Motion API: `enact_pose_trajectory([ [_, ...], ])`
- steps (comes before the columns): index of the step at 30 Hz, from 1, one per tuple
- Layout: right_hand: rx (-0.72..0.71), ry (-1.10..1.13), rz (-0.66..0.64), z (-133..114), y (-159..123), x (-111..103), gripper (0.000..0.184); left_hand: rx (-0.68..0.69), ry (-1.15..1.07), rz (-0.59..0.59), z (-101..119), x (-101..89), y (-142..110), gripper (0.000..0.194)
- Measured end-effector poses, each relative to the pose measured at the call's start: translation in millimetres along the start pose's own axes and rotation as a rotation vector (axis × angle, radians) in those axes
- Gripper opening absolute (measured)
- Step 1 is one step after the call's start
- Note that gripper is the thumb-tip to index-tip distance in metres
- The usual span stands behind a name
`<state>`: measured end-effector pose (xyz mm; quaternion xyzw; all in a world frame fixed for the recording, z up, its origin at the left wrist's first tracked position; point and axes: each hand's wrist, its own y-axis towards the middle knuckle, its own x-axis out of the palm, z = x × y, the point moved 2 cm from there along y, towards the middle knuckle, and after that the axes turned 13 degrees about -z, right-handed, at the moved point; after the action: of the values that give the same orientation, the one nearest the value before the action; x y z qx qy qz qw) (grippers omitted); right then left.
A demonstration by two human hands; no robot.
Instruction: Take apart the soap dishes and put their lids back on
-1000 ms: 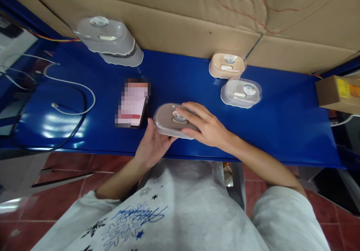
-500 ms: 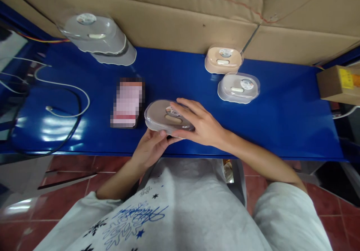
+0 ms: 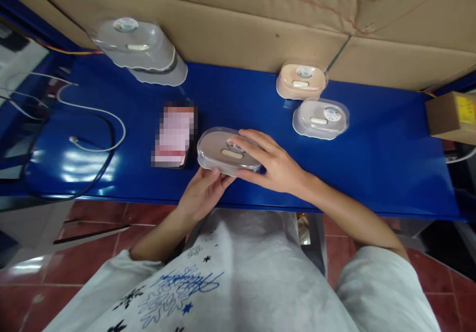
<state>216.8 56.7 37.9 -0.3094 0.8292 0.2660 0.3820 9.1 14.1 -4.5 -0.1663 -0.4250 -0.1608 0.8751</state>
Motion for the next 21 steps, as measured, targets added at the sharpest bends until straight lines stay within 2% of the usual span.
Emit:
enact_pose_trajectory([
  [7,-0.030,-0.008,-0.058,1,-1,-9,0.068,0.002,0.018,-0.040,0,0.9,0,0.078],
  [13,0.020,-0.001,-0.090,2,-2,-12,0.066,-0.009,0.023,-0.037,0,2.6,-2,0.076],
  [21,-0.024,-0.094,-0.001,2,-3,-8,0.071,0.013,0.004,-0.027,-1,2.4,-2,0.079],
])
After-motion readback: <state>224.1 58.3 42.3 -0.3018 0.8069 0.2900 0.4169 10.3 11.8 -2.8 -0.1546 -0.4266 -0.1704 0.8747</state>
